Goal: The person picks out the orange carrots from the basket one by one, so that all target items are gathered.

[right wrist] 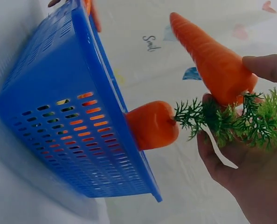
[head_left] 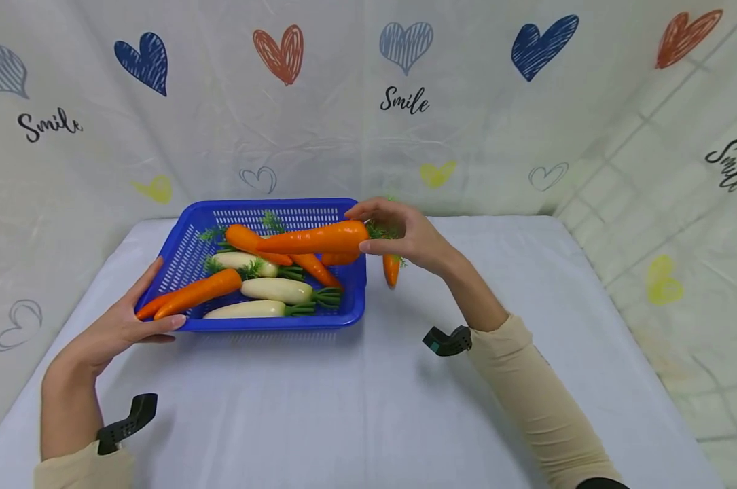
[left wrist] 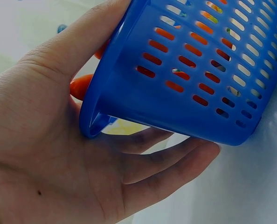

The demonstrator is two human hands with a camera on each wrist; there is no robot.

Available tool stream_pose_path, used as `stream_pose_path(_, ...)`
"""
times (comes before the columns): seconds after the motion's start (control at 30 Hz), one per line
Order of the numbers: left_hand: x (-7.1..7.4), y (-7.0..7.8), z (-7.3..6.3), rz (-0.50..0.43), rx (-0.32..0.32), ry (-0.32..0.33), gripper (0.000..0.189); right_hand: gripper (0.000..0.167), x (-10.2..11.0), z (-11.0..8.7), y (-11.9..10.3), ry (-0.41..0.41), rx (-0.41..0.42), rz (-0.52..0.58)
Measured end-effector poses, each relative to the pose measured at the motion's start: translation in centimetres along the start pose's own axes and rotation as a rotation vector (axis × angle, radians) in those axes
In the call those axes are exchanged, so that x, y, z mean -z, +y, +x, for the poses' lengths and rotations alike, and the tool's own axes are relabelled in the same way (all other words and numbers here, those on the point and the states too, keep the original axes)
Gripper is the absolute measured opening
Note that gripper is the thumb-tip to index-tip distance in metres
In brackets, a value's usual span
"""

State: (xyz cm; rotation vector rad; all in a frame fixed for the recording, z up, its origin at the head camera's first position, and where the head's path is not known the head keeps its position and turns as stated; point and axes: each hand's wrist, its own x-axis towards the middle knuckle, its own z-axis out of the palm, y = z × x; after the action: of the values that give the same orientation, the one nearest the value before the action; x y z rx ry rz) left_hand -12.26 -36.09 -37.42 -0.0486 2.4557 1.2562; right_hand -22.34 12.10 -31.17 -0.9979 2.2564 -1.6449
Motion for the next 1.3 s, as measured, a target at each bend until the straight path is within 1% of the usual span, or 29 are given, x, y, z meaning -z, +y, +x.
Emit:
stream_pose_path(0.2, 0.0, 0.0, 0.1, 0.002, 0.002, -0.002, 0.105, 0.046, 0.3, 0.0, -0.3, 0.052, 0.032, 0.011)
stream_pose_path(0.3, 0.0, 0.0, 0.2, 0.004, 0.010, 0.000, 0.106, 0.044, 0.3, 0.1, -0.5, 0.067, 0.044, -0.006)
stream_pose_path(0.43, -0.1, 0.0, 0.2, 0.001, 0.013, 0.001, 0.105, 0.047, 0.2, 0.1, -0.5, 0.080, 0.030, -0.047)
stream_pose_path(0.53, -0.1, 0.0, 0.2, -0.005, 0.011, 0.000, 0.105, 0.049, 0.3, -0.1, -0.3, 0.104, 0.005, -0.053)
stream_pose_path(0.63, -0.2, 0.0, 0.1, -0.012, 0.010, -0.001, 0.105, 0.050, 0.5, -0.4, 0.0, 0.131, -0.023, -0.008)
stream_pose_path(0.73, -0.1, -0.1, 0.1, -0.010, 0.011, 0.002, 0.105, 0.053, 0.8, -0.6, 0.3, 0.165, -0.037, 0.069)
stream_pose_path(0.87, 0.0, -0.1, 0.1, -0.009, 0.002, 0.002, 0.105, 0.058, 1.4, -1.0, 0.8, 0.232, -0.034, 0.178)
stream_pose_path(1.0, 0.0, 0.0, 0.1, -0.011, -0.001, 0.002, 0.105, 0.059, 1.9, -1.3, 1.4, 0.295, -0.020, 0.253)
stream_pose_path(1.17, 0.0, -0.1, 0.1, -0.009, 0.001, 0.005, 0.106, 0.054, 2.4, -1.7, 2.2, 0.342, 0.004, 0.347)
stream_pose_path(1.3, 0.0, -0.1, 0.1, -0.012, 0.004, 0.004, 0.106, 0.039, 2.8, -1.9, 2.7, 0.399, 0.009, 0.380)
